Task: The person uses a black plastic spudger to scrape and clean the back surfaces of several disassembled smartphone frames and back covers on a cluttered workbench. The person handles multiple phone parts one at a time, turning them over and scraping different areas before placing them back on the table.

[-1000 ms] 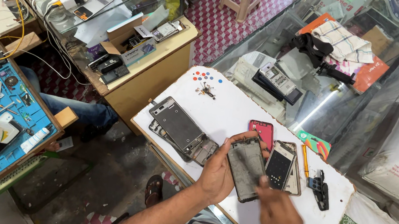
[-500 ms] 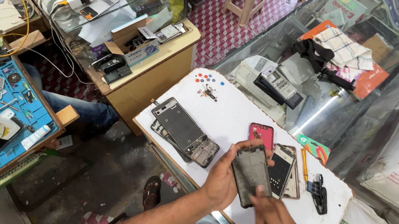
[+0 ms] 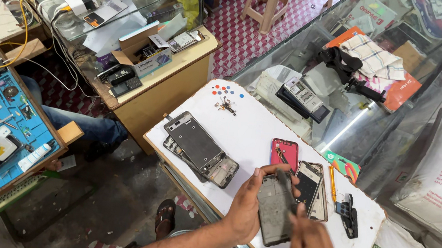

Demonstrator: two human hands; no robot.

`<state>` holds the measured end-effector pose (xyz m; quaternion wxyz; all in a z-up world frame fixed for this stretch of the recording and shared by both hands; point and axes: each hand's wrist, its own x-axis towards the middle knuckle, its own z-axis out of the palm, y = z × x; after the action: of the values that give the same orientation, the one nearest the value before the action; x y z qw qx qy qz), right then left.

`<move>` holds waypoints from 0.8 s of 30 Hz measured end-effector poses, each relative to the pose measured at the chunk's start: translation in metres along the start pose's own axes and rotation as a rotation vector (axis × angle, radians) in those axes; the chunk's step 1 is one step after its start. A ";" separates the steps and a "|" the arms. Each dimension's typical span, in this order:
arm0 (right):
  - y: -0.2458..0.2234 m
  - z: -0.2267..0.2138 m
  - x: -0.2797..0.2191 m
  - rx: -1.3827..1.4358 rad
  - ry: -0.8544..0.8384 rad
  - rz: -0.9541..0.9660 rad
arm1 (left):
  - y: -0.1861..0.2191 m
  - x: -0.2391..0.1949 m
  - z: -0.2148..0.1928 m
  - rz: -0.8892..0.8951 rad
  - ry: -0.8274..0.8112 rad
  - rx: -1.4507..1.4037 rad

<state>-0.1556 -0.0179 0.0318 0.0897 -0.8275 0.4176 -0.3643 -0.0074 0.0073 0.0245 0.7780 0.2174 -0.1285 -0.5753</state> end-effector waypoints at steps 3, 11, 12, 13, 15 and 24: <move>-0.001 0.005 -0.007 0.092 -0.044 -0.003 | 0.002 0.002 -0.003 0.000 0.046 -0.024; 0.003 0.012 -0.012 0.098 -0.075 0.014 | 0.005 0.006 -0.004 0.029 0.067 0.011; 0.003 0.012 -0.012 0.126 -0.081 -0.044 | 0.005 0.006 -0.004 0.047 0.068 0.008; 0.004 0.011 -0.012 0.092 -0.068 0.017 | 0.005 0.007 -0.005 0.052 0.069 0.002; 0.006 0.010 -0.008 0.025 -0.045 0.133 | 0.005 0.008 -0.004 0.070 0.071 -0.013; 0.005 0.008 -0.005 0.089 -0.028 0.138 | 0.004 0.006 -0.005 0.078 0.003 -0.059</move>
<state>-0.1550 -0.0187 0.0215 0.1571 -0.7968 0.4560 -0.3640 0.0002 0.0030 0.0212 0.8059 0.1901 -0.1190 -0.5479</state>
